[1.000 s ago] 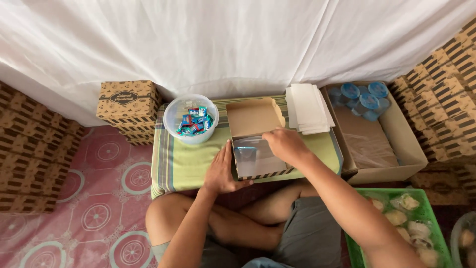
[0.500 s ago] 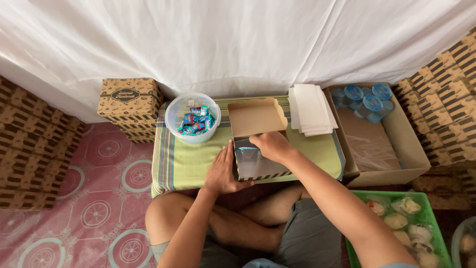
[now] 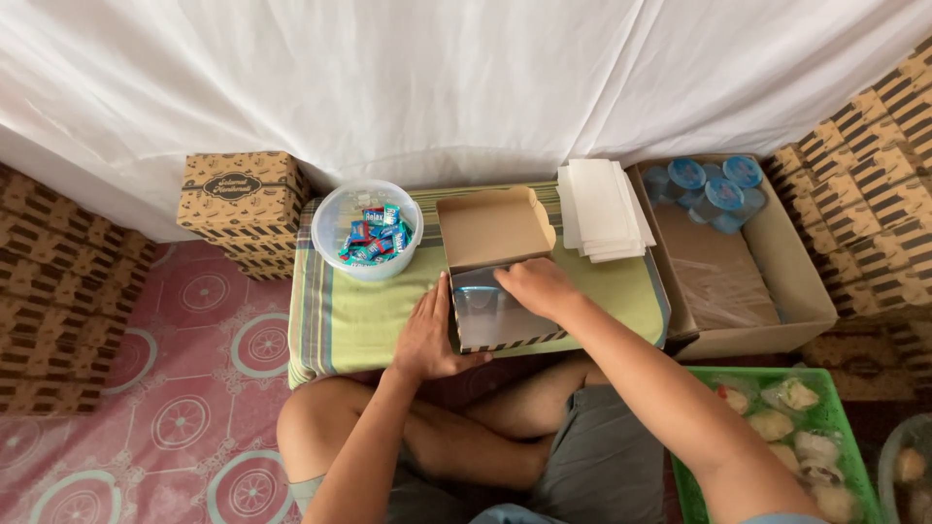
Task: Packing a variety of food items including candies and a wrapped bun into a small cardboard box.
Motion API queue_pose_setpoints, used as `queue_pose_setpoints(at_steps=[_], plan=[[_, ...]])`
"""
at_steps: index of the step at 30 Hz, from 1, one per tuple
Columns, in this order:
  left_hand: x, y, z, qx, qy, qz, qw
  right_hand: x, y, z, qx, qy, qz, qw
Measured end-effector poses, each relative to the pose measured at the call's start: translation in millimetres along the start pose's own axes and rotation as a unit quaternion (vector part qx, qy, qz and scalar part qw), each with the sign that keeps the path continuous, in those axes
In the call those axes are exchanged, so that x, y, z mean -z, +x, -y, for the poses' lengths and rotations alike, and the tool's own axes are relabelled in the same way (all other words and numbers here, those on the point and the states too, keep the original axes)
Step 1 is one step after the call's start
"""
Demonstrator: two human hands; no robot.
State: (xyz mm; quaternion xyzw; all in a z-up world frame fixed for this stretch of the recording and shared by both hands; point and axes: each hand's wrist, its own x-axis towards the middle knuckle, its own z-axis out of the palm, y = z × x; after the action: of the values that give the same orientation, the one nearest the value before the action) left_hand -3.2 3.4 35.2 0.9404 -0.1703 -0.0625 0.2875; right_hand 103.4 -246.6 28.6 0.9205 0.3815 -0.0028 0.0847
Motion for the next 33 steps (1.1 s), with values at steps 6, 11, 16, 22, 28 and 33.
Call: queue_pose_setpoints(at_steps=[6,11,16,22,28,33], plan=[[-1.5,-0.5,1.3,0.002,0.0,-0.003,1.0,24.1,-7.2,13.6,0.024,-0.01,-0.084,0.996],[-13.2,1.0,5.9,-0.041,-0.019,-0.066,0.997,61.4,-52.4,10.3,-0.014,0.015,-0.22,0.975],[-12.5,-0.8,4.1,-0.105,-0.084,-0.161,0.978,39.1,-157.9,-43.3,-0.244,0.165,-0.489,0.821],[-8.4,-2.4,-15.1,-0.144,-0.057,-0.17,0.973,-18.9,-355.4,-99.9,-0.441,0.065,-0.497,0.745],[-29.5,2.3,-17.3,-0.163,0.008,-0.242,0.957,-130.4,-590.0,-124.1,-0.731,-0.089,-0.315,0.599],[-138.9,18.5,-62.2,-0.14,0.062,-0.251,0.956,-109.5,-647.3,-87.5,-0.888,0.057,-0.228,0.395]])
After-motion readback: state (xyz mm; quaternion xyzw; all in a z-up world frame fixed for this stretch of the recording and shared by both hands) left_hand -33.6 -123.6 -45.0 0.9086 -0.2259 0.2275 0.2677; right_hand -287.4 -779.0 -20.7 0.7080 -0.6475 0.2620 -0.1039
